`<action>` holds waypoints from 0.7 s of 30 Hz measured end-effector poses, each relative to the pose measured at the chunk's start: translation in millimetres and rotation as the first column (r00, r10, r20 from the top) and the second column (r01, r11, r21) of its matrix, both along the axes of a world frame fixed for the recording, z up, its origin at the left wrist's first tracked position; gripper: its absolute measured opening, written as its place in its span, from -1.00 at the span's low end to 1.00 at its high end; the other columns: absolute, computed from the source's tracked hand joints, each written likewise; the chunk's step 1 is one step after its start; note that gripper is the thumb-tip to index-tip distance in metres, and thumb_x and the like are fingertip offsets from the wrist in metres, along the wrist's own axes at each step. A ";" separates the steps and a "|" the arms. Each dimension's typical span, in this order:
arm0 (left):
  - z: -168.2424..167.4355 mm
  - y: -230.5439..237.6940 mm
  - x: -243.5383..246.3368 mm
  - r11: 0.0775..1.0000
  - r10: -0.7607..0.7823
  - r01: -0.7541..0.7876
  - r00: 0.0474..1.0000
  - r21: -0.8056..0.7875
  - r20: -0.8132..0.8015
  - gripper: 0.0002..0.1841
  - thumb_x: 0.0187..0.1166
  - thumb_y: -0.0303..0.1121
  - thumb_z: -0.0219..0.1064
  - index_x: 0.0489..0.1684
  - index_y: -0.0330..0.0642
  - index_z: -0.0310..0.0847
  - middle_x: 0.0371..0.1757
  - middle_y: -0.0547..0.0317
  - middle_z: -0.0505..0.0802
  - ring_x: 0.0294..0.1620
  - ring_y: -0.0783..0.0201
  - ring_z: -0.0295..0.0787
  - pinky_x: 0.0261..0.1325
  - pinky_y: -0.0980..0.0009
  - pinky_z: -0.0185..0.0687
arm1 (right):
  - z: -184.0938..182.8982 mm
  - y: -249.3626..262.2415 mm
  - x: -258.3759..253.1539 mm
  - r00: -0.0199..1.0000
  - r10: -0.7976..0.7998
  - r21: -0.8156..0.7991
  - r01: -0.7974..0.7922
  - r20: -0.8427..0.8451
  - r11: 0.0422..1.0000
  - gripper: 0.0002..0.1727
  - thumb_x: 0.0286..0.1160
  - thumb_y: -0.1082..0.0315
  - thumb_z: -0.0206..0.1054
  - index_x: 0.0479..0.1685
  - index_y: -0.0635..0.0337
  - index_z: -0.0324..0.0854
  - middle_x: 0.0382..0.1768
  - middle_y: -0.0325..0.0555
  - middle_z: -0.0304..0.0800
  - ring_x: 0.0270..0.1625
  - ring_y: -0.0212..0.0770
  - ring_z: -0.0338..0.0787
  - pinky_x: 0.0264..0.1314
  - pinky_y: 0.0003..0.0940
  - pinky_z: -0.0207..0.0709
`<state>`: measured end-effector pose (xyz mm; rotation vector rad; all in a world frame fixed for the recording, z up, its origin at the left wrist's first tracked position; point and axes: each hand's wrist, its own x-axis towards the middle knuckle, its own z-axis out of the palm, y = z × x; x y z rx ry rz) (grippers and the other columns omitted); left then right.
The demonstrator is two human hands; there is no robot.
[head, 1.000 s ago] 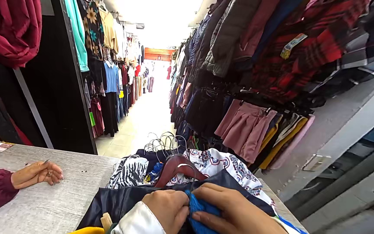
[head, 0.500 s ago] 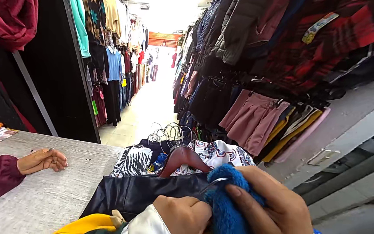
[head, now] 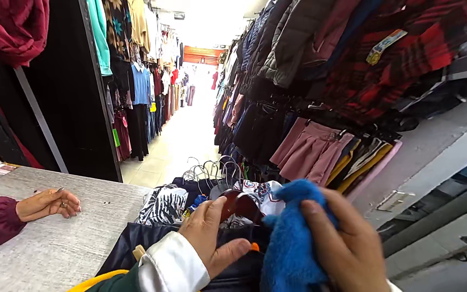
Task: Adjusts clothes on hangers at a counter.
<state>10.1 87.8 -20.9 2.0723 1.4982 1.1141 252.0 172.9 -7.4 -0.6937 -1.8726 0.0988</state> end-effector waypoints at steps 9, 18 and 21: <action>-11.6 -14.1 31.4 0.856 0.167 -0.070 0.975 0.513 -0.146 -0.34 0.22 -0.35 0.56 0.30 -0.66 0.56 0.05 -0.36 0.86 -0.19 -0.16 0.94 -0.25 0.05 0.83 | -1.8 -6.9 -10.7 0.996 0.081 -0.062 -0.079 0.043 0.995 -0.38 0.75 -0.08 0.09 0.41 0.31 0.57 0.25 -0.01 0.76 0.26 -0.24 0.74 0.36 -0.23 0.63; -5.6 -18.8 23.1 0.948 -0.088 0.124 0.987 0.294 -0.132 -0.25 0.22 -0.37 0.63 0.41 -0.68 0.47 0.12 -0.42 0.85 -0.01 -0.27 0.91 -0.01 -0.14 0.78 | 4.2 -8.1 -7.5 0.993 0.045 -0.067 -0.053 -0.107 0.996 -0.48 0.77 0.12 0.06 0.38 0.43 0.47 0.15 -0.02 0.76 0.15 -0.34 0.77 0.24 -0.39 0.69; -6.2 -20.2 25.6 0.936 -0.112 0.150 0.985 0.318 -0.133 -0.52 0.29 -0.44 0.57 0.15 -0.57 0.64 0.04 -0.40 0.86 0.08 -0.29 0.88 0.05 -0.16 0.76 | 1.8 -9.0 -15.0 0.963 0.261 -0.111 -0.252 0.073 0.961 -0.59 0.75 0.23 0.07 0.19 0.34 0.71 0.11 -0.07 0.84 0.20 -0.34 0.78 0.37 -0.36 0.63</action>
